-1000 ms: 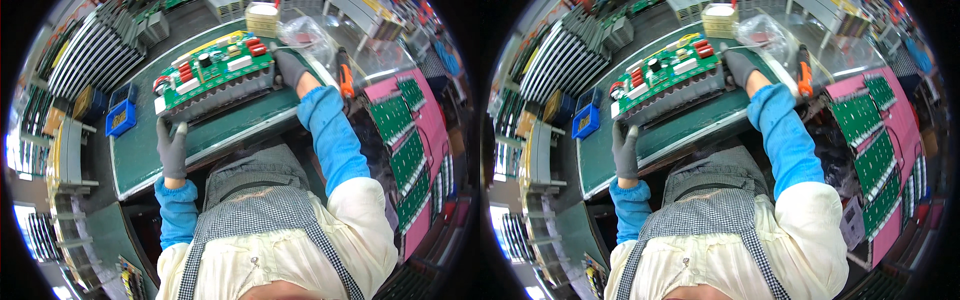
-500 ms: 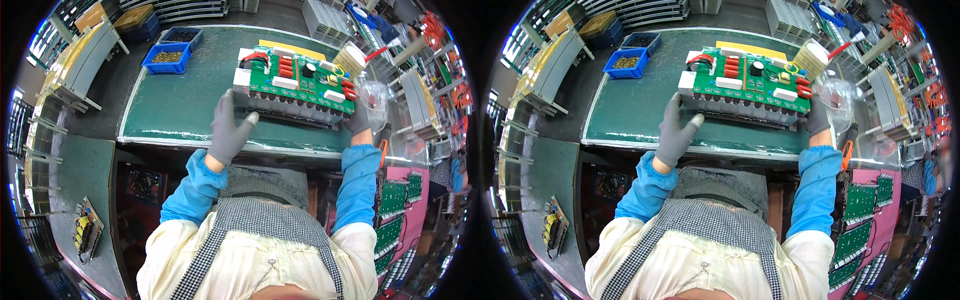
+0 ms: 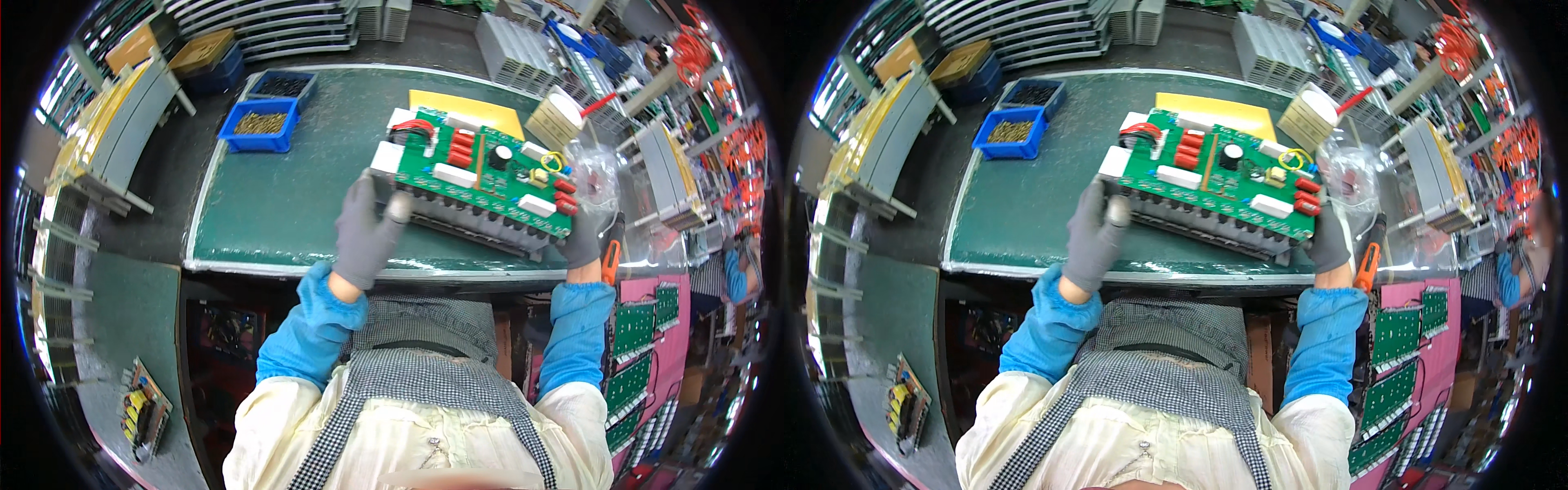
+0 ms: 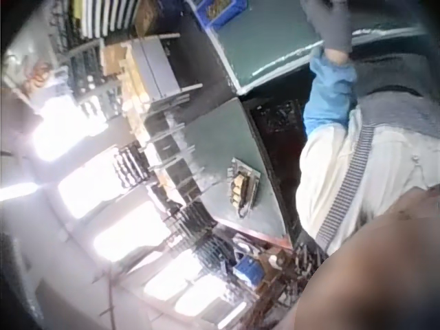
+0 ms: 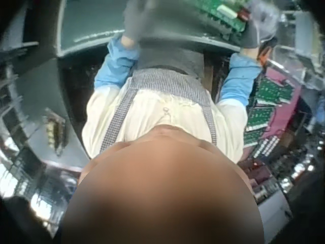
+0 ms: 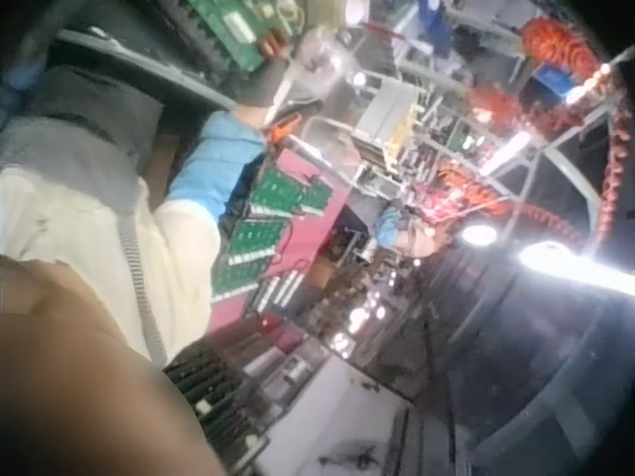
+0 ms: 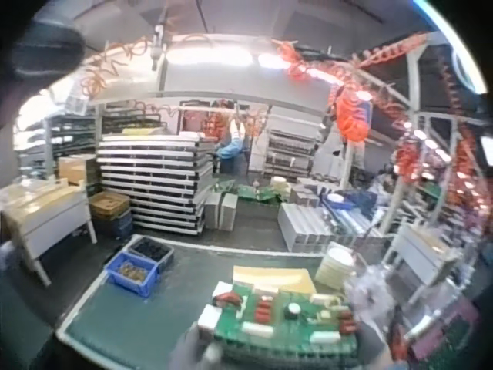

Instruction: Assembling electronic components including circuit boards, heatsinks, and transformers for a power inverter.

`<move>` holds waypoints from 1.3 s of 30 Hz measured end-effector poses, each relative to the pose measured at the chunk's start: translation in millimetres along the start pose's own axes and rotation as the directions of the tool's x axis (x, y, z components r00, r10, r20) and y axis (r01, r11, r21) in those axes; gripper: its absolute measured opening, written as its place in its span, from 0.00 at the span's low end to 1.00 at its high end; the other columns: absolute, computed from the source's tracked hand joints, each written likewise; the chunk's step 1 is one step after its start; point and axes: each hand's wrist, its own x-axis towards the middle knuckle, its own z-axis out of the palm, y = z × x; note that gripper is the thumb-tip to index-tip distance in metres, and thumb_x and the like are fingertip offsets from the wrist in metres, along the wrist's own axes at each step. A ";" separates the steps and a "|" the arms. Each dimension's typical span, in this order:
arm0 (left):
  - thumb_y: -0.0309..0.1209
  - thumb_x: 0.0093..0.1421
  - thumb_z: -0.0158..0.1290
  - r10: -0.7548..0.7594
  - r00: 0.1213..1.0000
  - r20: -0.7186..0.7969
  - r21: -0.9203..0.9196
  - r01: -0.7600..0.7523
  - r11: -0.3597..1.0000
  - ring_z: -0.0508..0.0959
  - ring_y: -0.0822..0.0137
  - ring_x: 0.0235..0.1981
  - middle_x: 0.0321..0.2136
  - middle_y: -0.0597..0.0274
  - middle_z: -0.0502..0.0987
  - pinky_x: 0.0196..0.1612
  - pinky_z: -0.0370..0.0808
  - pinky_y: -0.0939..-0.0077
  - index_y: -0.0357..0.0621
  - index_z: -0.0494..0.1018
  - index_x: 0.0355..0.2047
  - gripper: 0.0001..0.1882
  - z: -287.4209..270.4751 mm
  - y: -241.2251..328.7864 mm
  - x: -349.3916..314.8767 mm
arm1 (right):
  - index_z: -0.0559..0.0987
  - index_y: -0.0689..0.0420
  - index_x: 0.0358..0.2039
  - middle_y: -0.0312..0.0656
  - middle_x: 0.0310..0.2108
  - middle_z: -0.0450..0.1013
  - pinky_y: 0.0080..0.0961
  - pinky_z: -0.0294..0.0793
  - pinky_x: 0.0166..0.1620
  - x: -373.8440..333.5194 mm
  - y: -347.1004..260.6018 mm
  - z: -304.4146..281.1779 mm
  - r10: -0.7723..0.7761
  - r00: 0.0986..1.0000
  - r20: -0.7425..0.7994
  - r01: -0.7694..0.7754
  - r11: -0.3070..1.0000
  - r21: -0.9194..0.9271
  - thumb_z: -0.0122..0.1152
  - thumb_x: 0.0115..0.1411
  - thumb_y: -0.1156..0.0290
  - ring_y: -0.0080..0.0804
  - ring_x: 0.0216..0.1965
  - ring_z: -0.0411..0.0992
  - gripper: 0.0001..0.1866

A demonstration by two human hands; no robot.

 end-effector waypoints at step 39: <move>0.70 0.59 0.39 0.268 0.533 0.803 0.489 -0.845 0.217 0.49 0.34 0.69 0.67 0.40 0.56 0.68 0.53 0.46 0.42 0.58 0.66 0.49 -23.2 78.1 110.0 | 0.46 0.61 0.70 0.50 0.54 0.67 0.28 0.71 0.45 -66.1 238.6 144.1 0.339 0.627 0.702 -0.042 0.914 -0.404 0.55 0.66 0.64 0.30 0.41 0.70 0.39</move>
